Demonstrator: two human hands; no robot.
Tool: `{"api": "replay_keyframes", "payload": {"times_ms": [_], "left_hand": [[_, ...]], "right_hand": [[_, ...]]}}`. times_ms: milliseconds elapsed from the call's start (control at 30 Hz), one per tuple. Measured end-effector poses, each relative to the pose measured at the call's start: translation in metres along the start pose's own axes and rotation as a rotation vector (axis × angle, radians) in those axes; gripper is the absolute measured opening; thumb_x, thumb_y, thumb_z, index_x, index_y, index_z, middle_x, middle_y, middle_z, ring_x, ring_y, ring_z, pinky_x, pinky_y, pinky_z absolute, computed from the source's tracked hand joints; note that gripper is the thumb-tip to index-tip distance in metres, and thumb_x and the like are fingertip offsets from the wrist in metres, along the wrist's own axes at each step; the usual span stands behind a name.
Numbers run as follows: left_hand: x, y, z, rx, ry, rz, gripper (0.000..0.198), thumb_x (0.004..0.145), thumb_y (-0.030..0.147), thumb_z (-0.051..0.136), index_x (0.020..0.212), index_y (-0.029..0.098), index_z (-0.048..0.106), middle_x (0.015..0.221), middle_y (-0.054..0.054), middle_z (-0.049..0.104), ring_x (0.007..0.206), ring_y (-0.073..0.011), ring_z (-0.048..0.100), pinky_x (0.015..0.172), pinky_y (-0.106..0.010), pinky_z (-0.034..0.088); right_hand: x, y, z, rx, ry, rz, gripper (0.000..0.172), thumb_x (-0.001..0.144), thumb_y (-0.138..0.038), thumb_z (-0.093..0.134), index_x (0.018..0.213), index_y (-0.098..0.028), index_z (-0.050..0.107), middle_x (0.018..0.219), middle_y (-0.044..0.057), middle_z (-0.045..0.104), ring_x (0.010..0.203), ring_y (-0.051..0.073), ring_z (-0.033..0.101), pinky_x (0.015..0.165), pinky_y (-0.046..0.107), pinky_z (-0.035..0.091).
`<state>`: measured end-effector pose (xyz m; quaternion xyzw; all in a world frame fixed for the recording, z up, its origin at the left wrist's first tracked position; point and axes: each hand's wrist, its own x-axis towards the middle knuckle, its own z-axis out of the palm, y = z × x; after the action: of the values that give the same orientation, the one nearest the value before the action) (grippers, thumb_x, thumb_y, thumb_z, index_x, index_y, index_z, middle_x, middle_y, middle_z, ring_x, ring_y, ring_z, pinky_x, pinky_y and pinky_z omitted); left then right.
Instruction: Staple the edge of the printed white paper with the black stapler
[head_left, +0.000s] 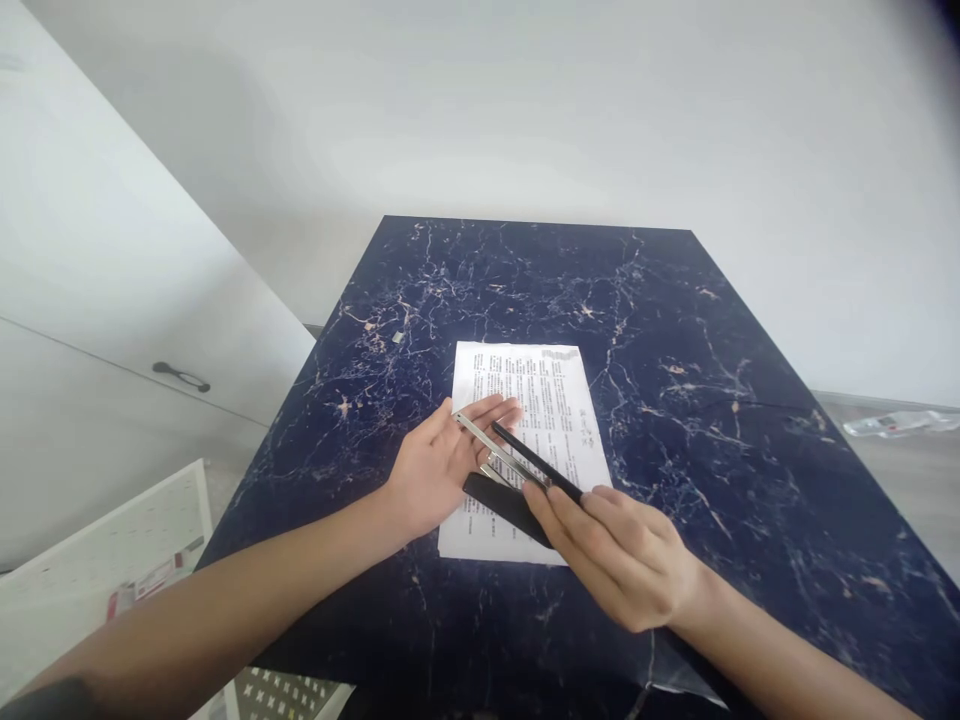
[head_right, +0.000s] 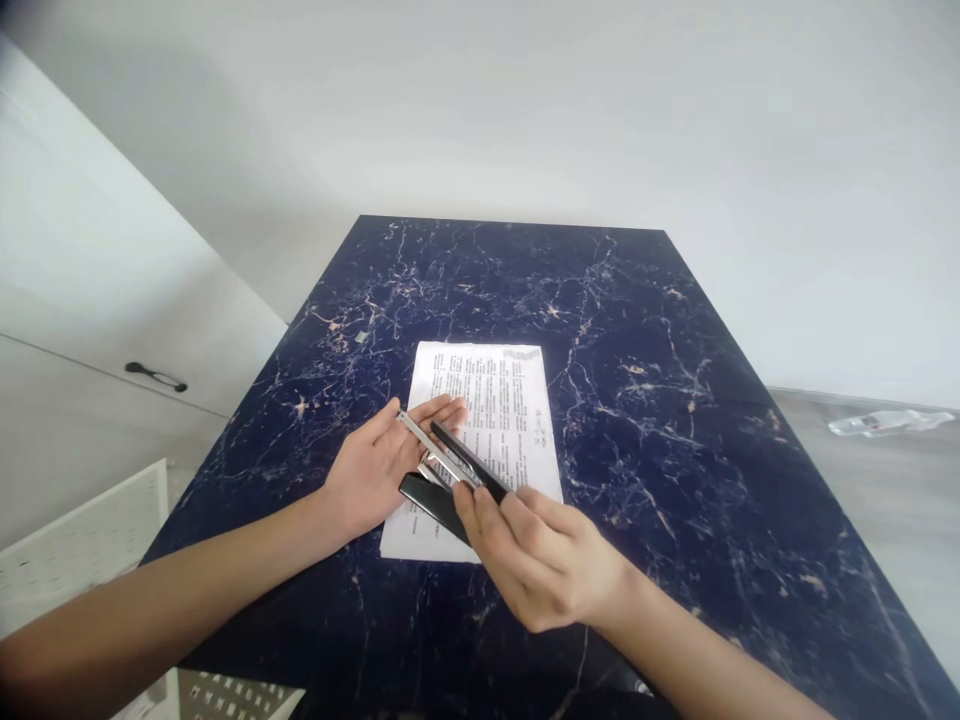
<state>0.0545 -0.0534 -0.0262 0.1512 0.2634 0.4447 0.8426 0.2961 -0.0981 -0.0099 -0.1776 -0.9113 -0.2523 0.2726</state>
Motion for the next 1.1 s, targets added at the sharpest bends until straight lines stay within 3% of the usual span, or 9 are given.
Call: {"api": "replay_keyframes", "payload": {"times_ms": [133,233,433,567,667,733,867,967,1100], "left_hand": [[0.002,0.0,-0.004,-0.031,-0.003,0.004,0.049,0.109,0.043,0.042,0.137,0.01,0.063,0.153,-0.013,0.057,0.149,-0.0272,0.047,0.126,-0.038,0.04],[0.004,0.0,-0.005,-0.056,0.017,0.004,0.045,0.109,0.039,0.042,0.133,0.009,0.066,0.148,-0.013,0.062,0.144,-0.0259,0.053,0.123,-0.035,0.043],[0.004,0.003,-0.003,-0.093,0.076,0.005,0.043,0.11,0.036,0.041,0.129,0.008,0.067,0.139,-0.014,0.067,0.135,-0.0245,0.061,0.114,-0.032,0.051],[0.006,0.004,-0.005,-0.102,0.101,0.049,0.037,0.107,0.035,0.048,0.126,0.009,0.068,0.136,-0.015,0.067,0.129,-0.0241,0.064,0.111,-0.033,0.054],[0.008,0.004,-0.008,-0.117,0.13,0.091,0.03,0.106,0.031,0.051,0.115,0.011,0.071,0.121,-0.014,0.071,0.114,-0.022,0.069,0.107,-0.036,0.057],[0.01,0.004,-0.01,-0.137,0.16,0.136,0.025,0.104,0.029,0.053,0.105,0.012,0.071,0.105,-0.012,0.071,0.101,-0.0203,0.07,0.101,-0.037,0.058],[0.012,0.007,-0.014,-0.137,0.169,0.212,0.023,0.102,0.027,0.054,0.089,0.013,0.067,0.083,-0.006,0.06,0.079,-0.0141,0.062,0.077,-0.029,0.057],[0.011,0.012,-0.015,-0.093,0.128,0.239,0.027,0.101,0.028,0.056,0.076,0.016,0.058,0.069,0.001,0.044,0.061,-0.0089,0.047,0.059,-0.024,0.045],[0.006,0.02,-0.015,0.01,0.144,0.283,0.037,0.1,0.03,0.056,0.067,0.019,0.043,0.064,0.005,0.026,0.052,-0.0079,0.027,0.048,-0.025,0.03]], "right_hand": [[0.002,0.005,0.001,-0.009,-0.034,-0.134,0.033,0.09,0.002,0.061,0.109,-0.015,0.082,0.115,0.007,0.073,0.098,0.019,0.059,0.071,0.03,0.055],[0.001,0.006,0.002,-0.007,-0.039,-0.128,0.034,0.09,0.002,0.062,0.107,-0.019,0.083,0.113,0.004,0.074,0.099,0.018,0.058,0.073,0.029,0.054],[-0.002,0.004,-0.003,-0.046,0.056,0.099,0.03,0.085,0.0,0.076,0.107,-0.019,0.082,0.107,0.004,0.077,0.089,0.019,0.06,0.072,0.035,0.05],[-0.002,0.005,-0.004,-0.035,0.101,0.3,0.031,0.088,-0.003,0.071,0.113,-0.021,0.079,0.104,0.005,0.078,0.09,0.021,0.066,0.075,0.039,0.048],[0.0,0.006,0.001,0.047,0.181,0.521,0.034,0.085,-0.002,0.071,0.111,-0.023,0.076,0.095,0.004,0.076,0.086,0.023,0.067,0.074,0.04,0.047],[0.003,0.007,0.005,0.166,0.167,0.706,0.029,0.084,-0.006,0.074,0.107,-0.023,0.073,0.093,0.004,0.072,0.084,0.022,0.067,0.074,0.039,0.048],[0.007,0.007,0.009,0.37,0.034,0.941,0.018,0.088,-0.023,0.077,0.103,-0.02,0.068,0.087,0.004,0.065,0.076,0.019,0.061,0.066,0.034,0.048],[0.005,0.007,0.012,0.416,-0.087,1.037,0.016,0.09,-0.031,0.073,0.101,-0.02,0.068,0.084,0.003,0.063,0.074,0.018,0.059,0.063,0.033,0.047],[-0.001,0.006,0.019,0.466,-0.239,1.069,0.015,0.09,-0.036,0.07,0.096,-0.022,0.069,0.083,0.002,0.065,0.074,0.02,0.06,0.064,0.033,0.047]]}}
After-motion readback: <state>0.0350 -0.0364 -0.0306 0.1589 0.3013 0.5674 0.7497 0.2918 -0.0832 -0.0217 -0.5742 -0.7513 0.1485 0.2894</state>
